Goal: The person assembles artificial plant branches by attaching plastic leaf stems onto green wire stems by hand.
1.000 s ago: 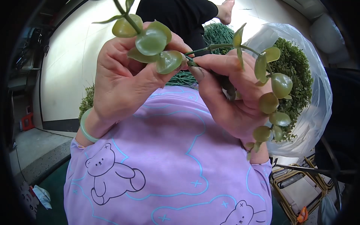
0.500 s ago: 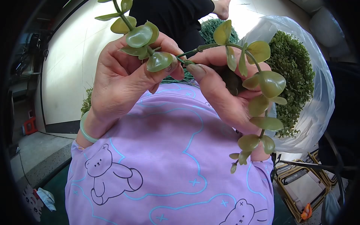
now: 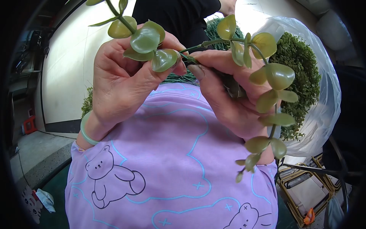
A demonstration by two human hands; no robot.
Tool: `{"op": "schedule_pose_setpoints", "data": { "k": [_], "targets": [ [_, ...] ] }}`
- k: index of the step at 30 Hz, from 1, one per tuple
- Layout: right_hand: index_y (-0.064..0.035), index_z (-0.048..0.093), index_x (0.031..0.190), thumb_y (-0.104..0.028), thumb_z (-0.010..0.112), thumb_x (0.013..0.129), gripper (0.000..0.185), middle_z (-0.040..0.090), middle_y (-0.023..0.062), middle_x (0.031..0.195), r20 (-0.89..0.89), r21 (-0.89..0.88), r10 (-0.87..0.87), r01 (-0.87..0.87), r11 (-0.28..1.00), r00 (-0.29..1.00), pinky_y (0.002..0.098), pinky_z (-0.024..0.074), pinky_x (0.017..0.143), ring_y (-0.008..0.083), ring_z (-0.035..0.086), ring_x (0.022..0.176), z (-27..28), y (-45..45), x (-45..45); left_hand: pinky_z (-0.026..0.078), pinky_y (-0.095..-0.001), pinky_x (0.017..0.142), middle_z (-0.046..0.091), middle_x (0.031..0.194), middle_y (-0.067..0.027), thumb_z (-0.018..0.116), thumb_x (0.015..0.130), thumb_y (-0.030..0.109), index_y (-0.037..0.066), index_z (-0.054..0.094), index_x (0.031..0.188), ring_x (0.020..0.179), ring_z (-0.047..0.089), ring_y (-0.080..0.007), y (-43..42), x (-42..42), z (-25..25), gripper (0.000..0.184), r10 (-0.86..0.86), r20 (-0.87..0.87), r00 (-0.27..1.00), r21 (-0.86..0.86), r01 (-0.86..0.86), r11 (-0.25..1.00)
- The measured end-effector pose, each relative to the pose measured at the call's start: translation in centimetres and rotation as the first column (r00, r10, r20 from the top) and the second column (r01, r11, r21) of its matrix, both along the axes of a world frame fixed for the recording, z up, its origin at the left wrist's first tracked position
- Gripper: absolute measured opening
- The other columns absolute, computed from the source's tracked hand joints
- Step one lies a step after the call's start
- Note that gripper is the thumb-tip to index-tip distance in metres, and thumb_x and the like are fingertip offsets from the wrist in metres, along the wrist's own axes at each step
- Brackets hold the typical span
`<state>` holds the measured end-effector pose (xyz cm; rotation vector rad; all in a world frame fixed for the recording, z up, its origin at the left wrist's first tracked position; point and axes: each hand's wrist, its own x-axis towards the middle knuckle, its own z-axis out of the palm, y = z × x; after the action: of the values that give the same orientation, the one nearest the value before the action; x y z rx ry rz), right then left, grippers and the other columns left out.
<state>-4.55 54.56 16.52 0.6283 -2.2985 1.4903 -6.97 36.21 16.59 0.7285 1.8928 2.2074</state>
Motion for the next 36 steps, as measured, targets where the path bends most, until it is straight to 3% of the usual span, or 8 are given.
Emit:
{"op": "schedule_pose_setpoints", "data": {
  "k": [4,7,18,23,26,27,33,36],
  "targets": [
    [0.0029,0.062,0.090,0.009,0.065,0.072,0.020,0.066,0.0131,0.082,-0.325,0.038,-0.010,0.023,0.999,0.946,0.0231,0.0460,0.064,0.0145,0.060,0.071,-1.5,-0.4,-0.7,0.054,-0.0293,0.073,0.059,0.098,-0.0138,0.058,0.085,0.002,-0.006,0.056,0.101,0.080,0.062,-0.0175,-0.1,0.0,0.0,0.018,0.023,0.005,1.000,-0.035,-0.023,0.999],
    [0.0002,0.062,0.093,0.008,0.068,0.070,0.025,0.066,0.0124,0.084,-0.433,0.136,-0.028,0.096,0.986,0.901,0.0246,0.0476,0.065,0.0165,0.062,0.072,-1.4,-0.4,-0.8,0.054,-0.0291,0.072,0.059,0.098,-0.0138,0.058,0.085,0.002,-0.006,0.056,0.100,0.080,0.062,-0.0174,-0.1,0.0,-0.3,0.016,0.025,-0.006,1.000,0.019,-0.025,1.000],
    [-0.0015,0.063,0.093,0.007,0.070,0.069,0.027,0.066,0.0095,0.082,-0.444,0.255,-0.010,0.137,0.957,0.896,0.0264,0.0466,0.066,0.0172,0.062,0.071,-0.9,0.3,-0.6,0.053,-0.0250,0.070,0.059,0.096,-0.0114,0.059,0.084,0.000,-0.006,0.055,0.098,0.080,0.062,-0.0157,0.2,0.3,0.2,0.016,0.088,-0.028,0.996,-0.028,-0.089,0.996],
    [0.0037,0.063,0.089,0.003,0.065,0.076,0.013,0.064,0.0102,0.081,-0.265,-0.046,-0.060,0.050,0.998,0.962,0.0238,0.0442,0.071,0.0139,0.058,0.077,-1.5,-0.7,-0.8,0.052,-0.0243,0.073,0.060,0.095,-0.0099,0.060,0.081,-0.004,-0.005,0.055,0.099,0.082,0.062,-0.0138,0.1,0.3,0.5,0.018,0.124,-0.111,0.986,-0.133,-0.139,0.981],
    [0.0024,0.065,0.088,0.007,0.067,0.073,0.015,0.066,0.0105,0.080,-0.149,-0.265,0.008,-0.048,0.963,0.989,0.0200,0.0446,0.055,0.0089,0.057,0.064,-2.3,-0.7,-1.5,0.052,-0.0244,0.075,0.060,0.094,-0.0099,0.061,0.080,-0.005,-0.006,0.055,0.099,0.083,0.062,-0.0137,0.0,0.2,0.4,0.020,0.137,-0.143,0.980,-0.167,-0.160,0.973],
    [0.0010,0.065,0.088,0.008,0.063,0.077,0.012,0.066,0.0098,0.083,0.052,-0.514,0.070,-0.034,0.857,0.996,0.0190,0.0442,0.056,0.0068,0.056,0.067,-2.4,-1.3,-0.8,0.052,-0.0245,0.075,0.060,0.094,-0.0100,0.062,0.080,-0.004,-0.006,0.055,0.100,0.084,0.062,-0.0138,0.0,0.3,0.4,0.021,0.144,-0.150,0.978,-0.189,-0.171,0.967],
    [0.0006,0.062,0.090,0.008,0.065,0.076,0.015,0.065,0.0080,0.086,0.184,-0.668,0.195,-0.023,0.744,0.963,0.0194,0.0484,0.064,0.0093,0.060,0.074,-2.8,-1.2,-1.1,0.052,-0.0252,0.076,0.060,0.092,-0.0109,0.064,0.079,-0.002,-0.006,0.054,0.101,0.084,0.062,-0.0145,0.0,0.3,0.2,0.024,0.131,-0.225,0.965,-0.202,-0.178,0.963],
    [0.0002,0.061,0.090,0.008,0.065,0.075,0.017,0.064,0.0072,0.086,0.116,-0.678,0.191,-0.063,0.733,0.975,0.0222,0.0510,0.067,0.0114,0.062,0.078,-3.0,-1.1,-1.1,0.052,-0.0243,0.074,0.060,0.092,-0.0107,0.065,0.079,-0.001,-0.006,0.054,0.101,0.083,0.062,-0.0139,-0.2,0.1,-0.5,0.025,0.120,-0.281,0.952,-0.195,-0.178,0.965]
  ]
}}
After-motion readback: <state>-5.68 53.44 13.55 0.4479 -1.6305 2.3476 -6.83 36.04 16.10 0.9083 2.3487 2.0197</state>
